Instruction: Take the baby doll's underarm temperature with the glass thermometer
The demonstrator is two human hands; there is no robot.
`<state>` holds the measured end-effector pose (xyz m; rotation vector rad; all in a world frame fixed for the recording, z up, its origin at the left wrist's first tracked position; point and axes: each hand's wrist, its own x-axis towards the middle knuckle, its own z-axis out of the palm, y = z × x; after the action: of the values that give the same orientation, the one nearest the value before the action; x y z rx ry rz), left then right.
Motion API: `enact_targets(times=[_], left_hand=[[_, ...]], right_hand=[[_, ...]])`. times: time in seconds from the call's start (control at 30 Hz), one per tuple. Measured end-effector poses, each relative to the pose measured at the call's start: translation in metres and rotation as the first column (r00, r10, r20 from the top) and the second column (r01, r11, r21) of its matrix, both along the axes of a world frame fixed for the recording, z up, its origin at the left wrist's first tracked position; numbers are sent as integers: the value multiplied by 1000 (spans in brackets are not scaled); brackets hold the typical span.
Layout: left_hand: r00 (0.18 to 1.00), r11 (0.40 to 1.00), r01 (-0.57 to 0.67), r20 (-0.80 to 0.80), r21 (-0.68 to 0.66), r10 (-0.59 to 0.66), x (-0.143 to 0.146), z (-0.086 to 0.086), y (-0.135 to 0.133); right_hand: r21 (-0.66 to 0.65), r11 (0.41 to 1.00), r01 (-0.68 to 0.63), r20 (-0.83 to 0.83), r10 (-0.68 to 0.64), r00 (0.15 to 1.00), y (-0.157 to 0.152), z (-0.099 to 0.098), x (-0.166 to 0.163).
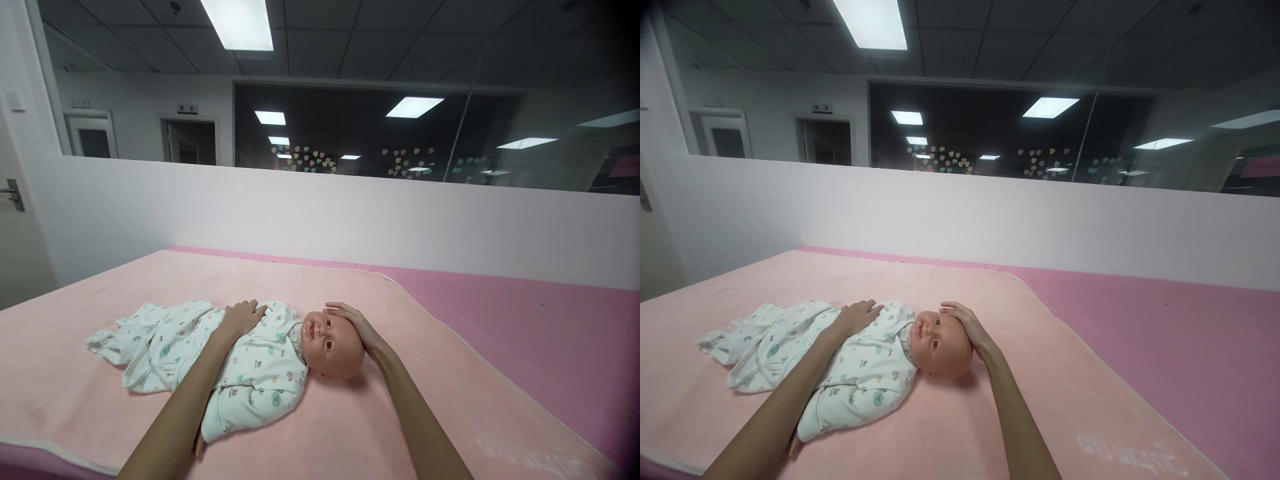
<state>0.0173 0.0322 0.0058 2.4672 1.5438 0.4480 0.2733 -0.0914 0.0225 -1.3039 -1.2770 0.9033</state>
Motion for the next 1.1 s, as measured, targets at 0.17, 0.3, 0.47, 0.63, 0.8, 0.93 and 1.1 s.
enact_targets(times=[0.17, 0.3, 0.47, 0.63, 0.8, 0.93, 1.1], left_hand=[[1000, 1000, 0, 2, -1, 0, 0, -2, 2], [1000, 1000, 6, 9, 7, -6, 0, -4, 3], [1000, 1000, 10, 6, 14, -10, 0, -4, 4], [1000, 1000, 5, 6, 11, -5, 0, -3, 3], [1000, 1000, 12, 7, -8, -11, 0, -1, 2], [1000, 1000, 13, 6, 1, -13, 0, -1, 2], [1000, 1000, 10, 6, 2, -10, 0, -1, 1]], right_hand=[[-42, 998, 47, -60, -50, 997, -2, 3, -1], [-44, 998, 35, -65, -38, 997, -2, 2, 0], [-21, 999, 36, 21, -36, 999, -1, -1, 2], [1, 1000, 3, 23, -3, 1000, 0, -2, 3], [10, 1000, -20, -3, 20, 1000, 1, -2, 1], [27, 1000, 2, -19, -2, 1000, 3, -4, 2], [21, 1000, 23, -18, -23, 1000, 4, -5, 4]])
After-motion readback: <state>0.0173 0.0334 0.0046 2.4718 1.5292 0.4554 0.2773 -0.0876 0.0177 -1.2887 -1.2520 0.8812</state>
